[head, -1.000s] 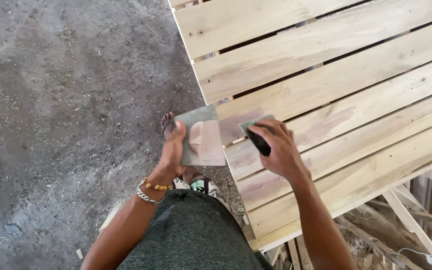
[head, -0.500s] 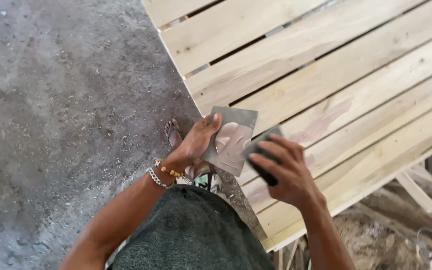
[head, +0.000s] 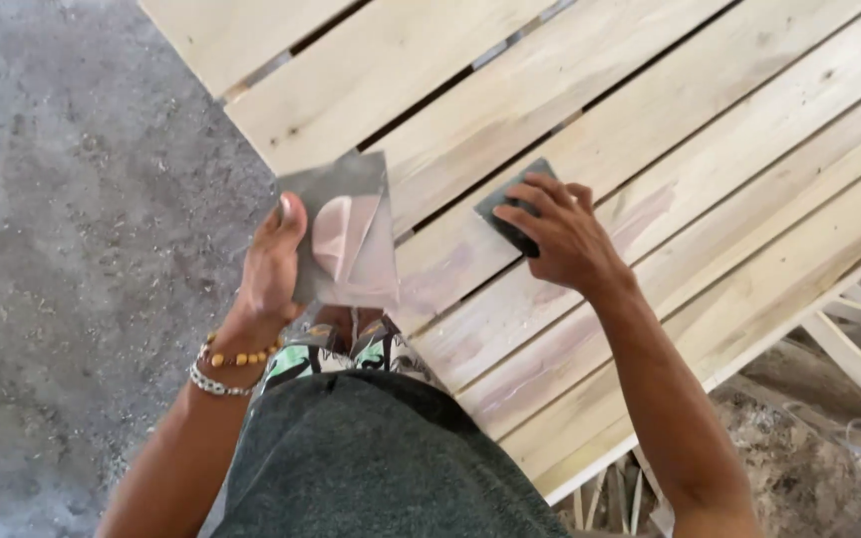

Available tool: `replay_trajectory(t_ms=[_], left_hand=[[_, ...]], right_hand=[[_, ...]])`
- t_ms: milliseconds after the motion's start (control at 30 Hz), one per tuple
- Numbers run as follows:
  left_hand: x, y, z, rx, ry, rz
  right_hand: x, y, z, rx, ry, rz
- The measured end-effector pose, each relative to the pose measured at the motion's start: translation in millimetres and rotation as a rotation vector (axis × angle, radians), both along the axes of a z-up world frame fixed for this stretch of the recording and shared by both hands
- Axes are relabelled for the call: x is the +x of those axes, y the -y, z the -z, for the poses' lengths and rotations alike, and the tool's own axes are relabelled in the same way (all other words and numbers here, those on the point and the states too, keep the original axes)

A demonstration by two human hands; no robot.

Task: Applying and smoothing wood filler into gaps on a wooden tabletop using scrapers.

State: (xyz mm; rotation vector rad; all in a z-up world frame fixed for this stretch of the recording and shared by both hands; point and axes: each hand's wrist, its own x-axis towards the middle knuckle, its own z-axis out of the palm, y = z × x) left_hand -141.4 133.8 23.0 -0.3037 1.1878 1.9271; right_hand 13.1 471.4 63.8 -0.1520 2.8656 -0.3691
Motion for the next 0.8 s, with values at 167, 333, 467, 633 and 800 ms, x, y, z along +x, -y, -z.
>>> replay_trajectory(t_ms=[167, 333, 467, 633, 800], left_hand=[[26, -6, 18, -0.099, 0.143, -0.087], [34, -55, -10, -0.244, 0.354, -0.070], [71, -63, 10, 0.079, 0.436, -0.160], [31, -43, -9, 0.245, 0.592, -0.149], [-8, -2, 8, -0.060, -0.132, 0.256]], right_hand=[[4, 7, -6, -0.015, 0.158, 0.049], [11, 31, -26, -0.029, 0.480, 0.274], [15, 89, -40, -0.805, -0.063, 0.258], [3, 96, -43, -0.710, -0.210, 0.275], [-29, 113, -70, -0.334, -0.234, 0.094]])
